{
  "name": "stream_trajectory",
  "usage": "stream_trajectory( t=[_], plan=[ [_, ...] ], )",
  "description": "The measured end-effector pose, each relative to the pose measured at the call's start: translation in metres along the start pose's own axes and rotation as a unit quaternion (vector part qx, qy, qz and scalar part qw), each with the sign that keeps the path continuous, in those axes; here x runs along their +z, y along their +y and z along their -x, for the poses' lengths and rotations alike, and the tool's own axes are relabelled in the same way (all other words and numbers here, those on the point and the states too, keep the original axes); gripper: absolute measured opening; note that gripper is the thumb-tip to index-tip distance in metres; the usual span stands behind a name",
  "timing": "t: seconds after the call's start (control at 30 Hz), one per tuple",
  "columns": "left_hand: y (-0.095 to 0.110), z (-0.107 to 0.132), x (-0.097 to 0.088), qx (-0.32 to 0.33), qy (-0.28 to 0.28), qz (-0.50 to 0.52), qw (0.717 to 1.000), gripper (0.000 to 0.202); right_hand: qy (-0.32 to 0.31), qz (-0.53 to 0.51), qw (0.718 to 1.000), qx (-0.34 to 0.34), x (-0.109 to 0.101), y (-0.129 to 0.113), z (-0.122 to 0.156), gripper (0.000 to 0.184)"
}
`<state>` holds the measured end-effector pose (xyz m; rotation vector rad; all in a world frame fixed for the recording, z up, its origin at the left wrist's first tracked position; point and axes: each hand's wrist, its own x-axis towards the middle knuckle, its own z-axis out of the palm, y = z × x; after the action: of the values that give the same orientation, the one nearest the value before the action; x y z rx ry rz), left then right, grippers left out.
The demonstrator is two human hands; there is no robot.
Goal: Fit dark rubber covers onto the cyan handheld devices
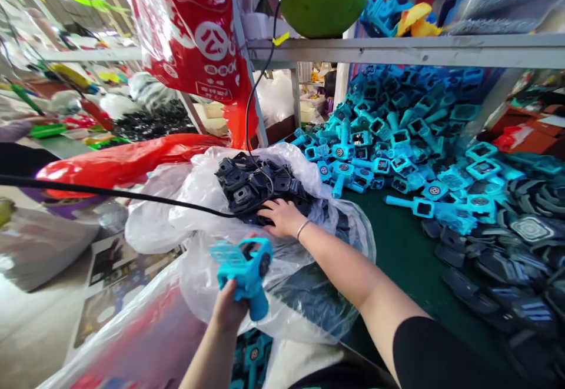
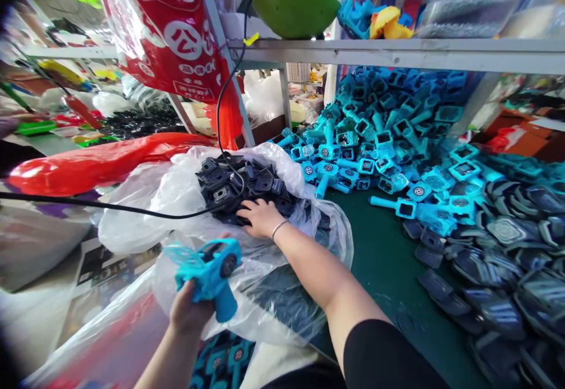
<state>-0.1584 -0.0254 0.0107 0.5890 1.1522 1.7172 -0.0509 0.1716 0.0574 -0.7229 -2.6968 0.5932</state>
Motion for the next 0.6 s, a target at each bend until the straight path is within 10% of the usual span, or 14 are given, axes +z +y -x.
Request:
stream_trajectory(
  t=[0.17, 0.4, 0.6],
  plan=[
    [0.016, -0.055, 0.006, -0.050, 0.045, 0.007, 0.998, 0.079, 0.040, -0.007, 0.997, 0.058, 0.008, 0.046, 0.054, 0.054],
    [-0.040, -0.055, 0.051, -0.175, 0.015, -0.018, 0.984, 0.049, 0.175, -0.122, 0.966, 0.143, 0.001, 0.092, 0.162, 0.044],
    [-0.030, -0.072, 0.060, -0.160, 0.045, -0.048, 0.985, 0.040, 0.229, -0.219, 0.920, 0.229, -0.003, 0.099, 0.206, 0.051]
  ],
)
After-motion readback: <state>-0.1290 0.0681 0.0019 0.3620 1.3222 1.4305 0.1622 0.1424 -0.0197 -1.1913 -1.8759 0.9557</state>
